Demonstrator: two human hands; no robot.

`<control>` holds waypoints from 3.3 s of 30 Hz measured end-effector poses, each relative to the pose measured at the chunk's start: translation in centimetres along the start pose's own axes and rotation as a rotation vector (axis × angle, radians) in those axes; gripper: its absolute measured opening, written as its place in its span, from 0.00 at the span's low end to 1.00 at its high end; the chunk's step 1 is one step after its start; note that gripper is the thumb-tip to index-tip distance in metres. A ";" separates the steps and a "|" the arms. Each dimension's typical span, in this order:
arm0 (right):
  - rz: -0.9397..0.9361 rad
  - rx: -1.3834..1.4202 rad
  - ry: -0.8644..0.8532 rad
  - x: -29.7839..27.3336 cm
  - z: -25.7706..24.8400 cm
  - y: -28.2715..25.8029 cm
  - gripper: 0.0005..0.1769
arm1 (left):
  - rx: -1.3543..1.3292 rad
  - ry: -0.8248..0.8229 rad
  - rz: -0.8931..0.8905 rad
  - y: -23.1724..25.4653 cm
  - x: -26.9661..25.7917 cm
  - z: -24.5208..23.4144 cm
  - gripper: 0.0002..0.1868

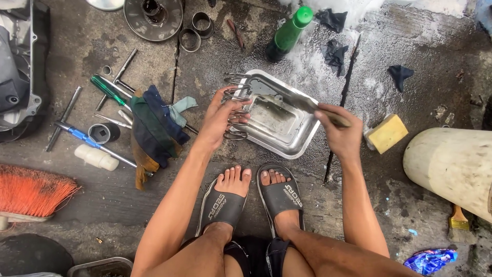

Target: Cleaning a metal tray and a motorcycle spring using a brush and cleaning solution in a wash area.

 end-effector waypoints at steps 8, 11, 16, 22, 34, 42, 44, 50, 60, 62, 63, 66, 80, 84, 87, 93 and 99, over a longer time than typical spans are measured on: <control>-0.404 -0.096 -0.261 2.6 8.1 -0.5 0.13 | -0.101 0.078 -0.069 -0.2 0.5 0.0 0.27; -0.457 -0.141 -0.271 3.2 9.4 0.5 0.16 | -0.076 0.153 -0.079 -0.6 0.8 -0.6 0.31; -0.301 -0.236 -0.330 3.8 8.7 0.9 0.14 | -0.022 0.201 -0.086 -2.1 1.5 -1.2 0.30; -0.033 -0.288 -0.371 1.9 4.4 -2.3 0.13 | -0.153 0.198 -0.220 -3.1 1.2 -0.1 0.29; 0.177 0.189 -0.251 2.8 2.8 -1.3 0.18 | -0.275 -0.028 -0.609 -7.7 1.7 2.3 0.28; 0.224 0.162 -0.335 1.4 4.5 -3.5 0.19 | -0.160 -0.058 -0.639 -9.1 3.7 -0.2 0.41; 0.221 0.162 -0.277 2.2 3.6 -2.4 0.19 | -0.148 -0.045 -0.671 -7.8 3.3 0.0 0.34; 0.192 0.092 -0.123 1.6 3.1 -2.5 0.16 | -0.080 -0.124 -0.685 -10.0 4.3 0.8 0.33; 0.508 0.270 0.105 -1.2 0.4 6.9 0.17 | 0.351 -0.035 -0.225 -3.3 5.3 -0.4 0.36; 0.509 0.359 0.242 -1.1 -1.2 10.1 0.18 | 0.391 -0.030 -0.114 -3.3 5.0 -0.3 0.36; 0.519 0.445 0.373 -1.5 -2.2 11.8 0.20 | 0.429 -0.020 -0.014 -3.3 4.5 -0.4 0.37; 0.585 0.432 0.341 0.4 -4.9 13.0 0.23 | 0.259 -0.008 0.071 -4.1 3.2 0.9 0.51; 0.136 -0.859 -0.390 11.2 6.9 3.6 0.24 | 0.232 0.034 0.260 -5.0 1.8 -1.5 0.48; 0.079 -1.088 -0.497 13.1 11.5 11.7 0.17 | 0.215 0.031 0.244 -6.3 1.5 -2.7 0.44; -0.087 -0.921 -0.464 11.7 12.5 5.8 0.12 | 0.187 0.060 0.254 -6.3 0.5 -3.5 0.42; 0.014 -0.787 -0.207 16.6 11.8 9.2 0.20 | 0.129 0.080 0.242 -7.0 0.5 -4.6 0.43; 0.152 -0.263 -0.254 16.9 12.3 0.7 0.57 | 0.327 0.046 0.097 -4.3 -0.3 -3.5 0.40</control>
Point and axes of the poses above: each hand's wrist, its own x-axis towards the middle knuckle, its own z-axis out of the palm, y = z × x, the point moved 5 cm from there along x, towards the middle knuckle, and after that the axes turned 5 degrees about z, right-handed, at the moved point
